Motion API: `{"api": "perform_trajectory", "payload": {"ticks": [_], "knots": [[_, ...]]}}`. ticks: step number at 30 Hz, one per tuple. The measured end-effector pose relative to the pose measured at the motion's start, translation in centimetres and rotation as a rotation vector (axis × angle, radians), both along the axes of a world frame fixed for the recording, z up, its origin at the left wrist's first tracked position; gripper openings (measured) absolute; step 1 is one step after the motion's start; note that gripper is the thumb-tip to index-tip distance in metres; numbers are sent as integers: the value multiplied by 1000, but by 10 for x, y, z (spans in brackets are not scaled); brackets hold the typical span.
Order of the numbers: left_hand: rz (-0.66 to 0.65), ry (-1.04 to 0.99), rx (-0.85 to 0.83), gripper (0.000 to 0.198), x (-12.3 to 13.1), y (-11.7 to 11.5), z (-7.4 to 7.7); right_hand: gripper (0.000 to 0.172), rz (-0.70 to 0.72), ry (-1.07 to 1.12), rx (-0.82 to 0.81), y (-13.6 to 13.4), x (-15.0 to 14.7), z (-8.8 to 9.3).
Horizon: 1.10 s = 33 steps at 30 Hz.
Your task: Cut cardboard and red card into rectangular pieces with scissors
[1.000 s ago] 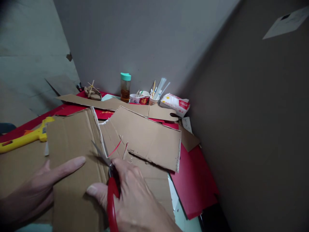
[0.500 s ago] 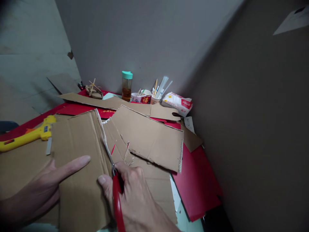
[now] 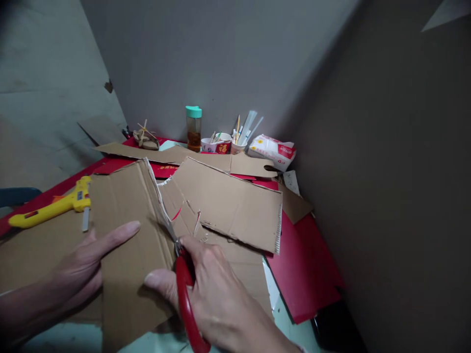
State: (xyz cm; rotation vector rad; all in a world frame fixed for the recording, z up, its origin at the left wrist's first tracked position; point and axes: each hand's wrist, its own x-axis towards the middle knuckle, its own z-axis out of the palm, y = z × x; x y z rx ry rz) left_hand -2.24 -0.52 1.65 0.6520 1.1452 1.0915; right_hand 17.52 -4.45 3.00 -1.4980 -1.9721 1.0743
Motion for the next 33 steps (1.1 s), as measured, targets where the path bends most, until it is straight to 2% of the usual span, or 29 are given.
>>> {"api": "perform_trajectory", "payload": {"ticks": [6,8,12,19,27,30,33], "knots": [[-11,-14,-12,85,0,-1,-3,54,-106,34,-112,-3,-3,-8],[-55,-62,-24,88,0,-3,-6,53,-123,56,-83,-1,-5,-10],[-103,-114,-58,88,2,-4,-10,33,-99,41,38,6,-10,-15],[-97,-158,-63,88,4,-5,-13,38,-123,117,93,7,-15,-25],[-134,-107,-68,86,4,-6,-16,43,-153,58,31,8,-14,-21],[-159,-59,-28,87,6,-12,-20,40,-192,43,92,9,-12,-21],[-184,-21,4,87,8,-16,-22,33,-155,89,121,9,-10,-19]]}}
